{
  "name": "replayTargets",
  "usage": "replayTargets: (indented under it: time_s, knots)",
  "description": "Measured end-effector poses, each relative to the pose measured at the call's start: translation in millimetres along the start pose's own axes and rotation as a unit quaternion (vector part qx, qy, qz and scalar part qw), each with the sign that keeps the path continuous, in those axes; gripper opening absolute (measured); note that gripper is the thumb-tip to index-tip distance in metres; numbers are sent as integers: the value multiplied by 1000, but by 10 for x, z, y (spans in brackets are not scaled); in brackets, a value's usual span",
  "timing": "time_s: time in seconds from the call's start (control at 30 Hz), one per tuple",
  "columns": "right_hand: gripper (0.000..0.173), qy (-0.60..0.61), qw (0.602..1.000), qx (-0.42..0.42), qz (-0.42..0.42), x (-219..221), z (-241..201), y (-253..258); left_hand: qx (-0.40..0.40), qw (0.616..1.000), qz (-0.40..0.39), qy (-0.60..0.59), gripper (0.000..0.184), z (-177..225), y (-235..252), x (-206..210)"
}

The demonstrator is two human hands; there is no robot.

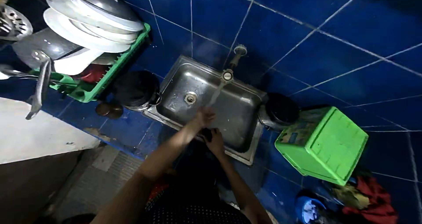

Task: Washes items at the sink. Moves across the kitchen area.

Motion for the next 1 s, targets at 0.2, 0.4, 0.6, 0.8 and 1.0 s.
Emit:
replayTargets:
  time_s: [0.2,0.4,0.6,0.8,1.0]
  knots:
    - [56,6,984,-84,158,-12,74,-196,140,961,81,-226,46,72,-102,196]
    - [51,28,961,-128,244,18,72,-239,199,972,107,-72,53,329,-101,148]
    - [51,42,957,-134,252,52,112,-247,125,974,100,-163,50,283,-34,216]
    - [52,45,965,-117,232,14,91,-245,302,941,145,56,56,610,-439,318]
    - [53,20,996,15,80,33,51,-24,632,746,-40,206,55,1132,-1066,1171]
Point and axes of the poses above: each hand's wrist, its own y-axis towards the middle knuckle, its own x-axis out of the palm, z = x × y, the point moved 9 cm from there along y, towards the middle knuckle, and after that the axes turned 2 degrees about -z, right-handed, at the moved point
